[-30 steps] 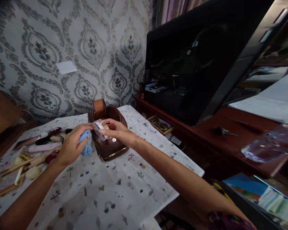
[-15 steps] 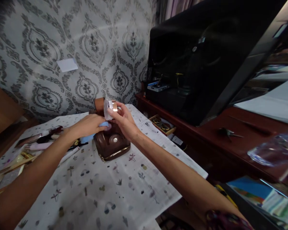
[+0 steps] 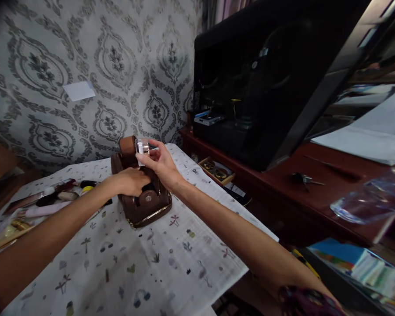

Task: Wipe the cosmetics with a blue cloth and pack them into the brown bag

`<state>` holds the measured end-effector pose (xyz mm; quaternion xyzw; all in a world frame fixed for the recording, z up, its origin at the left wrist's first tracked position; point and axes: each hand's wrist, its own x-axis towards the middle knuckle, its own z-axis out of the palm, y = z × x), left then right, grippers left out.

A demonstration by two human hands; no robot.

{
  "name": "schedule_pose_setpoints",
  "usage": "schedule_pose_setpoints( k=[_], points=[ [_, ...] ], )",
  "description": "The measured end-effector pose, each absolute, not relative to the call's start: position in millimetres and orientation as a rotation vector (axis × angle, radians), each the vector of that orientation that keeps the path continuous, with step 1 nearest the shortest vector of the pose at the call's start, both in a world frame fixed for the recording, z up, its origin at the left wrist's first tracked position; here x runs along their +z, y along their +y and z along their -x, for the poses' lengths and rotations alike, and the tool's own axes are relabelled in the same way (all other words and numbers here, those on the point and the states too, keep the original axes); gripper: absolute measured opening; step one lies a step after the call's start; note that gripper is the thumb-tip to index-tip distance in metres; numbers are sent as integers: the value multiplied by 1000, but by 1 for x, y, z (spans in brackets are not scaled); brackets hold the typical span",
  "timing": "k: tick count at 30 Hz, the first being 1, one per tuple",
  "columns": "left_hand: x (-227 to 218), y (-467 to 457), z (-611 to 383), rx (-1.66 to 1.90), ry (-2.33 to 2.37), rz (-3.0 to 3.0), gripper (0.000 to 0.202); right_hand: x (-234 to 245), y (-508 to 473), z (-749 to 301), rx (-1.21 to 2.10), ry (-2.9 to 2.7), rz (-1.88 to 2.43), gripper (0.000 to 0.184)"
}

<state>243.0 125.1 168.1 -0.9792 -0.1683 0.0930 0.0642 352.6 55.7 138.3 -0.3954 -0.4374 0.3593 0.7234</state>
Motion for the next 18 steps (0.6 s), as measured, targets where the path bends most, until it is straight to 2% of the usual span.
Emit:
schedule_pose_setpoints(
  k=[4, 8, 12, 15, 18],
  points=[
    [200, 132, -219, 340, -734, 2716, 37, 134, 64, -361, 668, -1070, 1019, 67],
    [210, 135, -197, 285, -984, 2632, 36, 135, 67, -358, 391, -1327, 1374, 70],
    [206, 136, -188, 148, -1104, 2597, 35, 147, 66, -344, 201, -1713, 1820, 56],
    [207, 138, -188, 93, -1137, 2604, 33, 159, 74, -340, 309, -1939, 2043, 39],
    [208, 139, -188, 79, -1125, 2630, 32, 163, 94, -346, 617, -2091, 2064, 30]
  ],
)
